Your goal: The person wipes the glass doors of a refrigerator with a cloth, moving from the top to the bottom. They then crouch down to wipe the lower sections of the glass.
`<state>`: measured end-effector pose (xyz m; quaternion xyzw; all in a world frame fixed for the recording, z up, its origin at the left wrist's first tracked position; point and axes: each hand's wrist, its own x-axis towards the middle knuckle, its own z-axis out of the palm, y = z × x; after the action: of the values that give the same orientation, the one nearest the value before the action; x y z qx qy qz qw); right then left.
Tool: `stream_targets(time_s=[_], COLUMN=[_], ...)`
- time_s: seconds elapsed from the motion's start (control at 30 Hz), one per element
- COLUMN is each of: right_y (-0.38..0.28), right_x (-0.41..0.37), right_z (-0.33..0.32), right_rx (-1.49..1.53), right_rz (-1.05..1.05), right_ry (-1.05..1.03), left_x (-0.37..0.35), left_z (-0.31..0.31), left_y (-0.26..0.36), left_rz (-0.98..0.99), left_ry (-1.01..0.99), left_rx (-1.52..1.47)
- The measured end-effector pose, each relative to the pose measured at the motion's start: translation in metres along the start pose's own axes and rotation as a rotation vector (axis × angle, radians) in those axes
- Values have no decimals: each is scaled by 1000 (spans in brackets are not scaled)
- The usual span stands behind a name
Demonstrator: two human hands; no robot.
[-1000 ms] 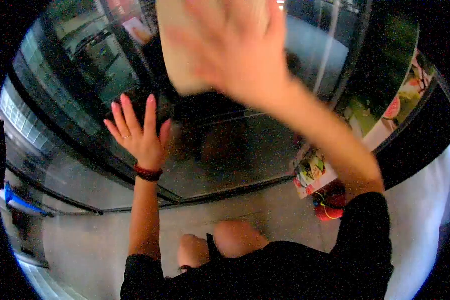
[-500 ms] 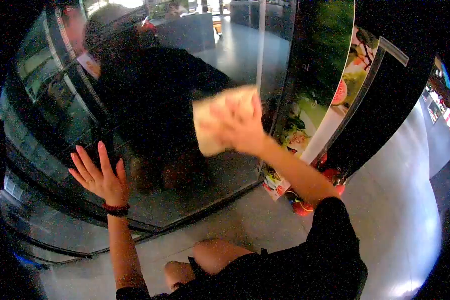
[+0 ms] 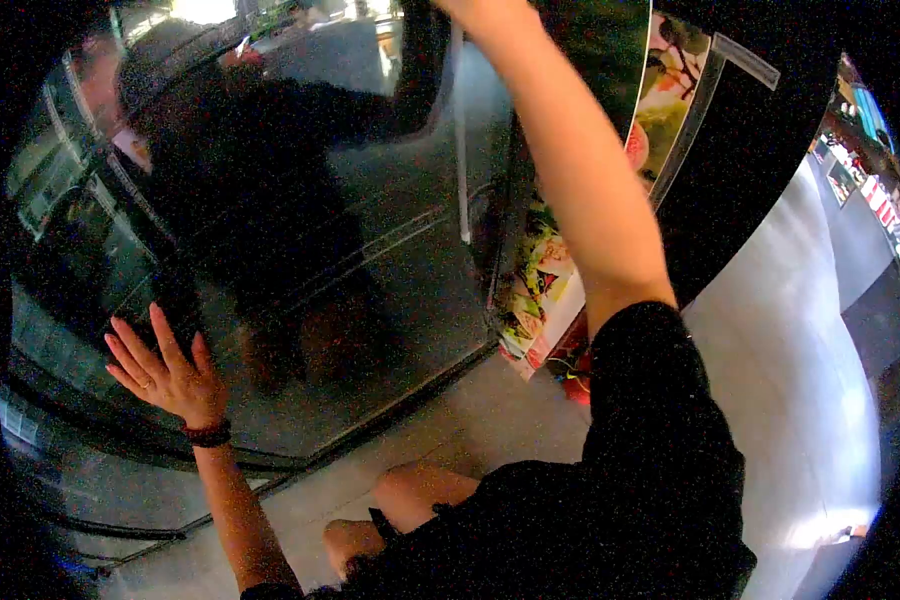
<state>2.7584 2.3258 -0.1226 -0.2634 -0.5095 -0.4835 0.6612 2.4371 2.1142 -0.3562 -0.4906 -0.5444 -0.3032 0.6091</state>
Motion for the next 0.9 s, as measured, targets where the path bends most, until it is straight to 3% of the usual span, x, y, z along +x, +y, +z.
stream_targets(time_s=[0.13,0.17,0.2,0.47,0.9], right_y=[7,13,21,-22,-89], right_x=[-61,-86,-111,-242,-424], right_z=[-30,-30,-39,-106,-183], right_rx=[-51,57,98,122,11], right_rz=[70,213,207,588,959], right_ry=[-113,-81,-137,-273,-438], left_x=[-3,-3,-3,0,-4], left_z=[3,2,2,2,5], left_y=[-3,-3,-2,0,1], left_rz=[7,3,-3,13,-6], left_ry=[8,-3,-14,12,-5], left_rx=[10,-1,-12,12,1])
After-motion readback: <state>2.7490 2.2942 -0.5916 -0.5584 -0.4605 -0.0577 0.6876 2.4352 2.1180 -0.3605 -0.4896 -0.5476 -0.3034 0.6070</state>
